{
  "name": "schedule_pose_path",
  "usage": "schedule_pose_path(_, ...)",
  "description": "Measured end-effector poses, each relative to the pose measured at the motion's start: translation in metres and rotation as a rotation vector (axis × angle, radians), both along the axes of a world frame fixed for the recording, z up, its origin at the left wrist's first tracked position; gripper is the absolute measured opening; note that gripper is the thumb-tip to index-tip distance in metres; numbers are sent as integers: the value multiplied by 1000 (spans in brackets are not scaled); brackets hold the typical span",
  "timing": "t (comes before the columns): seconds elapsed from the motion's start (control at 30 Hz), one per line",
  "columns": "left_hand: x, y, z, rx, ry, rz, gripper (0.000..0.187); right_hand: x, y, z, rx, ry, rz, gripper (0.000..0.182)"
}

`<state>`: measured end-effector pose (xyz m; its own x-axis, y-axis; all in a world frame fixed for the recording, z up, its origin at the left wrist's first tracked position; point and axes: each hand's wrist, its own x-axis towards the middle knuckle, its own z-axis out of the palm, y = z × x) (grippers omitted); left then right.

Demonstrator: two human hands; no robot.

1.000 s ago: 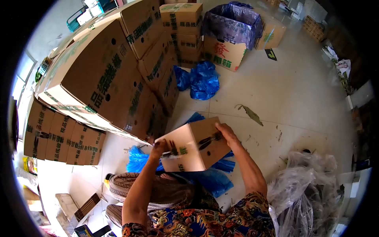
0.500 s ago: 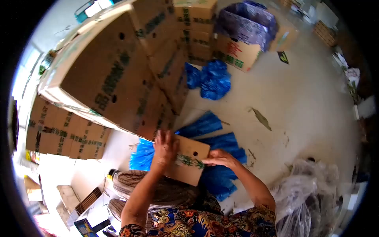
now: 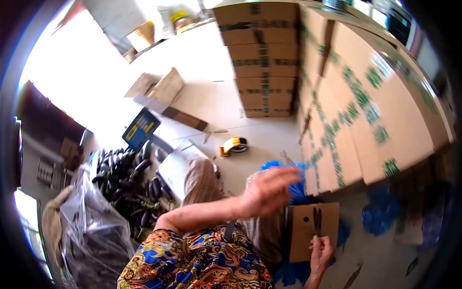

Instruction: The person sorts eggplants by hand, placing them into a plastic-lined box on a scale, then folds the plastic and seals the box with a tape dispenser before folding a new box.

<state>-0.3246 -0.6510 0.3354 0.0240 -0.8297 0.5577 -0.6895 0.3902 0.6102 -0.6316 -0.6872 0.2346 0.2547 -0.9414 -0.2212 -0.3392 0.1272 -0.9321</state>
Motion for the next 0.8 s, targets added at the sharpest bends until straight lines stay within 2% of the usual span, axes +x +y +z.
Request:
schedule_pose_path(0.03,36,12,-2,-5,66,100,53,12,0,2,-39,25,115,29)
schedule_pose_path(0.07,84,28,-6,-4,-22,332,54,37,1,6,-75,66,219,29)
schedule_pose_path(0.1,127,44,-19,78,218,457,48,57,5,15,-121,77,253,29)
schedule_pose_path(0.13,163,66,-16,162,306,578,42,64,2,7,-146,85,305,29)
schedule_pose_path(0.17,211,88,-39,186,241,708,39,80,6,14,-151,76,328,28)
schedule_pose_path(0.2,257,112,-67,165,-29,868,34,96,11,25,-158,71,347,28)
schedule_pose_path(0.27,335,152,-112,139,201,936,35,123,19,42,-173,56,369,26)
schedule_pose_path(0.33,368,171,-105,226,10,1202,35,145,25,51,-190,35,405,25)
schedule_pose_path(0.47,425,157,-102,222,-243,1331,48,193,38,82,-290,175,498,24)
schedule_pose_path(0.57,462,128,-92,376,-316,1360,56,217,40,85,-252,225,495,25)
schedule_pose_path(0.67,497,109,-105,503,-479,1398,57,235,37,90,-275,275,522,24)
schedule_pose_path(0.73,523,98,-123,454,-574,1387,50,237,29,103,-350,309,646,21)
schedule_pose_path(0.8,537,90,-129,477,-666,1363,43,241,22,99,-264,239,637,25)
